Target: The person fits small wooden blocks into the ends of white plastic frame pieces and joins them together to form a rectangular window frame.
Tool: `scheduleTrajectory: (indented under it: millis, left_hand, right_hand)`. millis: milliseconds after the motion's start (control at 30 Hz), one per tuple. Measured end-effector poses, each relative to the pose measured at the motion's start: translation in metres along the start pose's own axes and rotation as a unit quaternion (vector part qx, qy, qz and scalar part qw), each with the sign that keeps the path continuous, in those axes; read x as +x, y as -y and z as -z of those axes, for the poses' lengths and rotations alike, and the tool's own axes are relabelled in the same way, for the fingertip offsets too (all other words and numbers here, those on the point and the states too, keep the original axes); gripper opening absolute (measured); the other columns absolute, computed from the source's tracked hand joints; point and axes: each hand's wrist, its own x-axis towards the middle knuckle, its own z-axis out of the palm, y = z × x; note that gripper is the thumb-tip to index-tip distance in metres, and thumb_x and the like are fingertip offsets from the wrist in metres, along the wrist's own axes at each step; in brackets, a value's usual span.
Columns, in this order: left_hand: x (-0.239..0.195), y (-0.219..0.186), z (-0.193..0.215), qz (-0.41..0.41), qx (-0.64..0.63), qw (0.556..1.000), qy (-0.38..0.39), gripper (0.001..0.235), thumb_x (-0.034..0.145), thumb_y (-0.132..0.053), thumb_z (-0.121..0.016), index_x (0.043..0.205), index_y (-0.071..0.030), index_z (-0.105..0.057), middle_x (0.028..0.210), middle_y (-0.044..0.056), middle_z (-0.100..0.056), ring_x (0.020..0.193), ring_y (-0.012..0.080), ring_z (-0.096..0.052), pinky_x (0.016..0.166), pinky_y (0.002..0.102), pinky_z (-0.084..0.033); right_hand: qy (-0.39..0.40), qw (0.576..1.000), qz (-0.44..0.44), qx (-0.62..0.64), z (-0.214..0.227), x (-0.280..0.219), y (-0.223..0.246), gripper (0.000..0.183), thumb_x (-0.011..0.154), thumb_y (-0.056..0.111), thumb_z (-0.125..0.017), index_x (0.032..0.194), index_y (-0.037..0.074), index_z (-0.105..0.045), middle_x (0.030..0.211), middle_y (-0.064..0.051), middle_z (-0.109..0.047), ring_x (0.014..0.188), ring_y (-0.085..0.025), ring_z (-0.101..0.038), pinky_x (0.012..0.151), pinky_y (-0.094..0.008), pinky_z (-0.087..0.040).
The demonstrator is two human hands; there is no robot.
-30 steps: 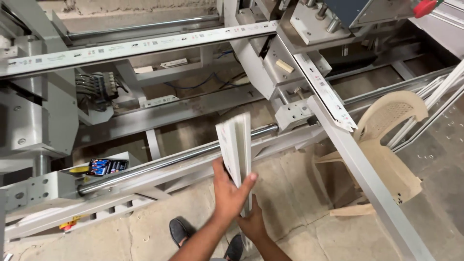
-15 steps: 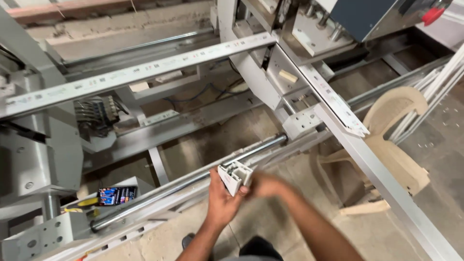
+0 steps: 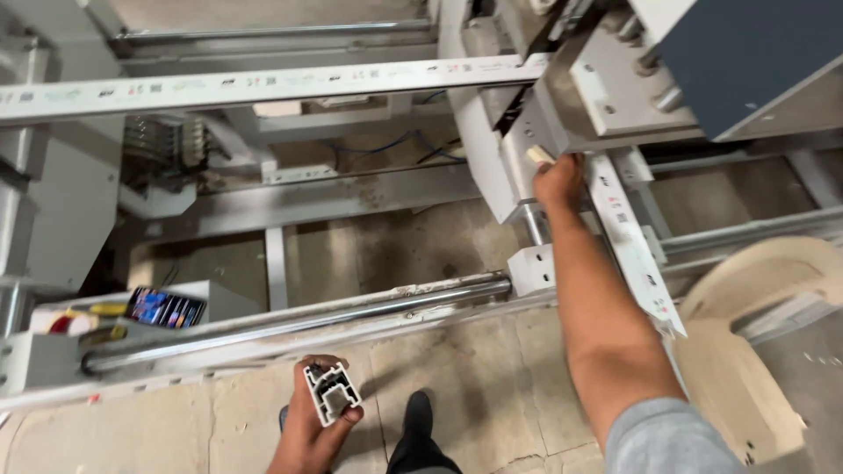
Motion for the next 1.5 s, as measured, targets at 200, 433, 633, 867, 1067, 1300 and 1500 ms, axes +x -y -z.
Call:
scheduleTrajectory:
  millis: [200,433,633,867,1067,1300,1500]
  left_hand:
    - [-0.003,-0.016,0.003,0.004,0.020,0.998,-0.059,0.068,0.077,-0.007,-0.079,0.135,-0.004,-0.044,0.109,0.010,-0.062,0.096,0.0204,-0.062,0.087,0.033,-0.050]
    - [0.007,-0.059,0.033,-0.142,0.171,0.960,-0.168,0.087,0.082,-0.009,-0.078,0.153,0.001,-0.027,0.137,0.022,-0.049,0.127,0.0359,-0.052,0.109,0.043,-0.039]
    - [0.003,-0.061,0.059,-0.191,0.168,0.956,-0.143,0.068,0.088,-0.009,-0.077,0.145,-0.005,-0.041,0.141,0.022,-0.051,0.132,0.0385,-0.054,0.111,0.045,-0.044]
    - [-0.010,-0.074,0.071,-0.183,0.160,0.960,-0.142,0.067,0.085,-0.010,-0.079,0.141,-0.005,-0.044,0.138,0.020,-0.053,0.130,0.0403,-0.054,0.108,0.045,-0.045]
    - [-0.014,-0.072,0.083,-0.183,0.168,0.956,-0.154,0.067,0.086,-0.015,-0.080,0.142,-0.006,-0.043,0.138,0.020,-0.053,0.129,0.0403,-0.055,0.106,0.046,-0.046]
    - [-0.014,-0.067,0.093,-0.080,0.155,0.974,-0.145,0.068,0.089,-0.019,-0.076,0.146,-0.011,-0.038,0.136,0.018,-0.053,0.121,0.0335,-0.061,0.101,0.043,-0.051]
    - [-0.014,-0.056,0.096,-0.184,0.153,0.952,-0.189,0.068,0.089,-0.012,-0.077,0.145,-0.007,-0.039,0.135,0.020,-0.054,0.125,0.0381,-0.059,0.103,0.046,-0.049]
  right_hand:
    - [0.056,0.989,0.029,0.135,-0.007,-0.007,0.012,0.025,0.088,0.013,-0.081,0.111,0.005,-0.074,0.099,-0.015,-0.074,0.089,-0.032,-0.071,0.081,-0.044,-0.056]
    - [0.237,0.768,-0.019,0.594,0.143,-0.193,0.175,0.025,0.096,0.005,-0.069,0.120,-0.002,-0.063,0.096,-0.004,-0.068,0.075,-0.013,-0.066,0.060,-0.026,-0.052]
    - [0.305,0.711,0.038,0.633,0.202,-0.298,0.243,0.027,0.096,0.005,-0.072,0.120,-0.003,-0.065,0.101,-0.011,-0.068,0.079,-0.016,-0.068,0.063,-0.027,-0.054]
    - [0.367,0.646,0.043,0.668,0.219,-0.346,0.272,0.027,0.094,0.004,-0.072,0.120,-0.002,-0.066,0.126,-0.016,-0.065,0.088,-0.020,-0.071,0.066,-0.029,-0.057]
    - [0.397,0.633,-0.032,0.664,0.226,-0.357,0.280,0.027,0.092,0.008,-0.072,0.117,0.000,-0.067,0.111,-0.016,-0.071,0.065,-0.010,-0.062,0.050,-0.023,-0.048]
    - [0.464,0.512,-0.319,0.649,0.228,-0.354,0.292,0.017,0.091,0.016,-0.068,0.105,0.006,-0.063,0.089,-0.013,-0.074,0.045,-0.002,-0.047,0.039,-0.018,-0.036]
    - [0.507,0.450,-0.383,0.627,0.202,-0.353,0.280,0.023,0.094,0.017,-0.071,0.106,-0.001,-0.063,0.085,-0.012,-0.070,0.050,0.000,-0.048,0.038,-0.016,-0.033]
